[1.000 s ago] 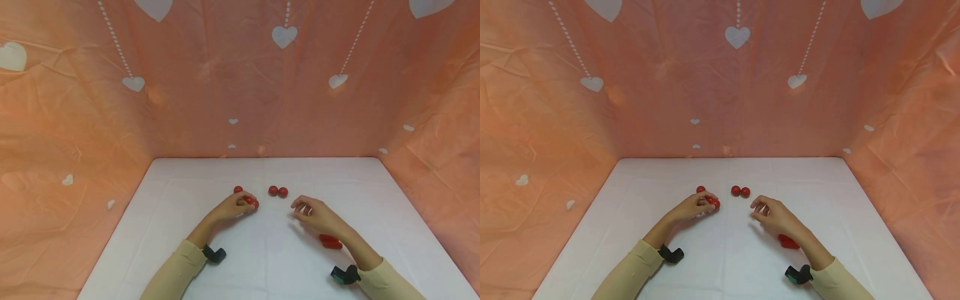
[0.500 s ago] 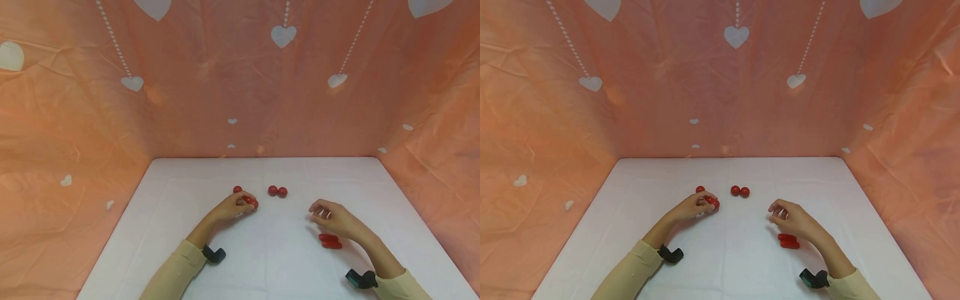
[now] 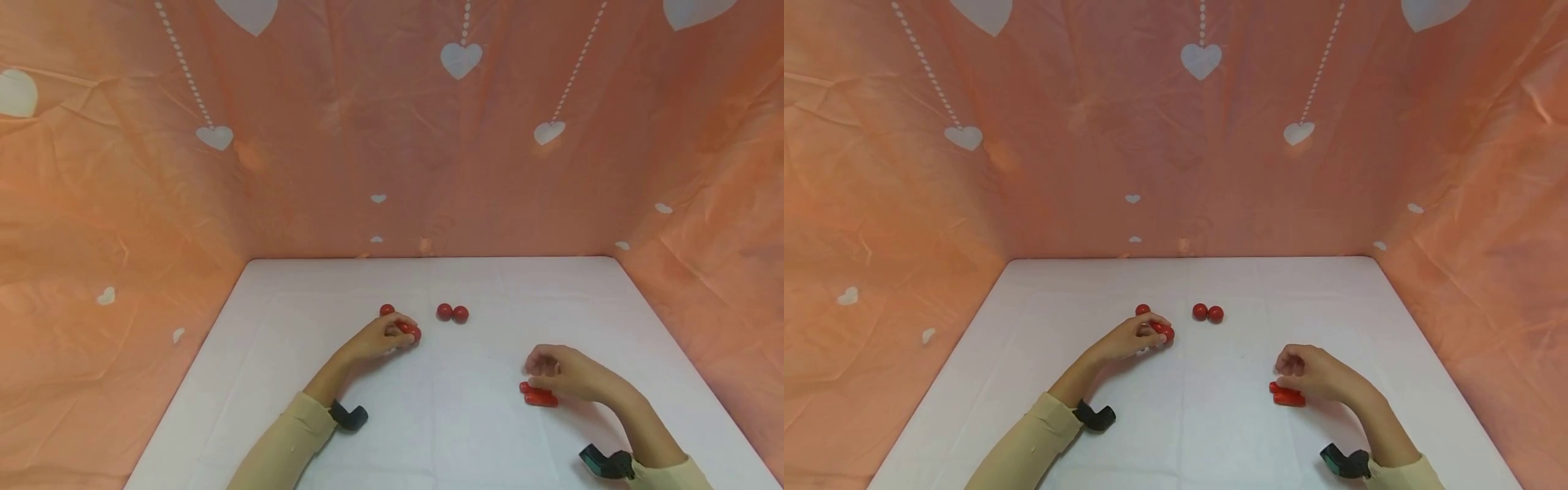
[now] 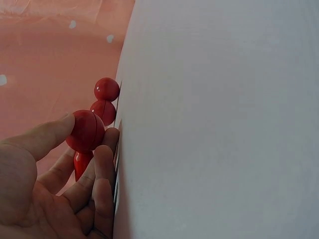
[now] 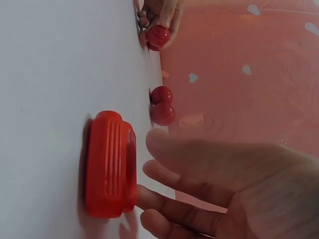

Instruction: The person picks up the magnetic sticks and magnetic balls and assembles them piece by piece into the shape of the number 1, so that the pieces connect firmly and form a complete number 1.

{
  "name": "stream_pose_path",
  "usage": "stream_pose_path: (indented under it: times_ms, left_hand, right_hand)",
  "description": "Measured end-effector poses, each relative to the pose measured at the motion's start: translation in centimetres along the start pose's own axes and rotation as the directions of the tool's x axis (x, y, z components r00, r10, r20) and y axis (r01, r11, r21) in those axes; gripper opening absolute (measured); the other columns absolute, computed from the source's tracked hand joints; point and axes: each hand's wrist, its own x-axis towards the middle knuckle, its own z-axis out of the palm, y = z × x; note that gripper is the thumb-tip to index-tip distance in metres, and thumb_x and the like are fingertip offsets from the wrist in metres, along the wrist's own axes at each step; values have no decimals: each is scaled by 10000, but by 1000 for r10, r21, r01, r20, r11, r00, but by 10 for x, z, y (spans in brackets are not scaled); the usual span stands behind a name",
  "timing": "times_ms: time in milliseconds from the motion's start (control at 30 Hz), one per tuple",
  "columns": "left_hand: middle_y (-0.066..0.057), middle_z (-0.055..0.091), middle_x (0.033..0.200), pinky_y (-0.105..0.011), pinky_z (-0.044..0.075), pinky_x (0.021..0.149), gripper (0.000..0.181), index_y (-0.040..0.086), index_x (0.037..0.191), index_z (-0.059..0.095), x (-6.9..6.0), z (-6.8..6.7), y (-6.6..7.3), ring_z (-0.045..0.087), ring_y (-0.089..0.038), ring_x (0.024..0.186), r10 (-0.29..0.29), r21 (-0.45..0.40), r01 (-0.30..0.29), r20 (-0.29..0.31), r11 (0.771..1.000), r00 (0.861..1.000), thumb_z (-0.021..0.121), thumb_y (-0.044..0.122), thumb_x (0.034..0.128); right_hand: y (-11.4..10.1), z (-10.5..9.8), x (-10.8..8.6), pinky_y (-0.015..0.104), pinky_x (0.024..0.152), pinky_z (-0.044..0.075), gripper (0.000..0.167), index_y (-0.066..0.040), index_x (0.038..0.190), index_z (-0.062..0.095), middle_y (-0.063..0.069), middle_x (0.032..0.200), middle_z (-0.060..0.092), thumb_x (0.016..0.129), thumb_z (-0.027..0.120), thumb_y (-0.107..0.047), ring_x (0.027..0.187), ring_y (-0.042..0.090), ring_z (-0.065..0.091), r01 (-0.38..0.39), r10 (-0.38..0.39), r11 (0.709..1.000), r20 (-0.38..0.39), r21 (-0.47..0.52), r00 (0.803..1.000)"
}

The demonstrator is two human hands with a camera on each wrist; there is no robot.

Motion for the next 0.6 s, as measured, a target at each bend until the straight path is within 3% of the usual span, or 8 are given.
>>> stream_pose_path:
  times_ms: [600]
  left_hand:
    - [-3,698,1116,-405,538,971,311,178,1325,686,-1,0,1,621,-202,1067,3,7,-3,1,1000,1000,728,308,1045]
  right_hand:
    - [11,7,-6,252,705,478,171,-90,1078,707,12,953,609,940,802,-124,849,161,518,13,-13,999,5,37,1000]
